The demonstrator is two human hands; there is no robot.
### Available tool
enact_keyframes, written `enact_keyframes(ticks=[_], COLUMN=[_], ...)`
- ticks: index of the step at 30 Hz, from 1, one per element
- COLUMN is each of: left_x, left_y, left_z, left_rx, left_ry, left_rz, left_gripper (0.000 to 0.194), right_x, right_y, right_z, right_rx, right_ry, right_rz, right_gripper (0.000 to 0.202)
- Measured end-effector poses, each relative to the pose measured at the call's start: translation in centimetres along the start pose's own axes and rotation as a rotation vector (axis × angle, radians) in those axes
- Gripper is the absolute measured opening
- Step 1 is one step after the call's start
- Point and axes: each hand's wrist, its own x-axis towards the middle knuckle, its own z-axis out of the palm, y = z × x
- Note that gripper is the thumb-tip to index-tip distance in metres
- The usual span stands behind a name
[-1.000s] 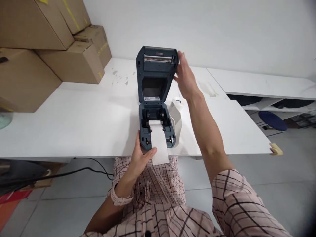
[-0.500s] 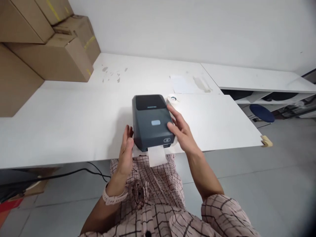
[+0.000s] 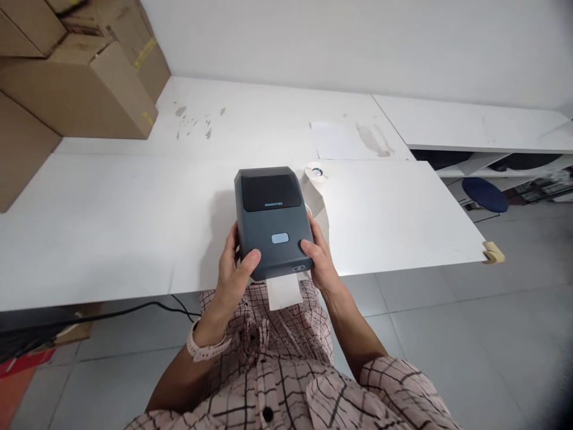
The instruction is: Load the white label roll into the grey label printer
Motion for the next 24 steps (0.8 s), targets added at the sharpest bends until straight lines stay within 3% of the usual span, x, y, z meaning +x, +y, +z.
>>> enact_keyframes(ticks=[3,6,7,9,11,14,16,19,24], left_x=[-1.3,-4.2,-5.2,-6.6,-7.0,-6.3,-5.9,-5.9,-6.2], left_y=[-0.8,-2.3,-2.8,-3.2,-2.8,-1.0,-0.1,0.1,-1.2], left_z=[0.0,0.2,0.3,0.8,1.4,2.3,2.7,2.7,1.7], left_rx=[0.072,0.201,0.211,0.202,0.136,-0.07,-0.185,-0.161,0.114], left_ry=[0.081,0.373,0.408,0.267,0.059,-0.163,-0.219,-0.207,-0.232], left_rz=[0.044,0.175,0.189,0.088,-0.113,-0.414,-0.493,-0.434,-0.23], left_gripper=[0.073,0.042,0.032,0.048,0.059,0.059,0.057,0.055,0.049], right_x=[0.0,0.1,0.1,0.1,0.1,0.1,0.0,0.1,1.1], right_y=[0.1,0.5,0.6,0.8,1.0,1.2,1.2,0.9,-1.1], right_z=[0.0,-0.2,-0.2,-0.2,-0.1,0.1,0.1,0.0,-0.1], right_rx=[0.017,-0.013,-0.021,-0.031,-0.052,-0.105,-0.104,-0.069,-0.195], right_ry=[0.015,0.014,0.018,0.031,0.038,0.015,0.003,-0.003,-0.054], right_rz=[0.002,0.006,0.003,-0.018,-0.047,-0.065,-0.061,-0.058,-0.154], right_gripper=[0.095,0.094,0.093,0.089,0.087,0.087,0.089,0.09,0.09])
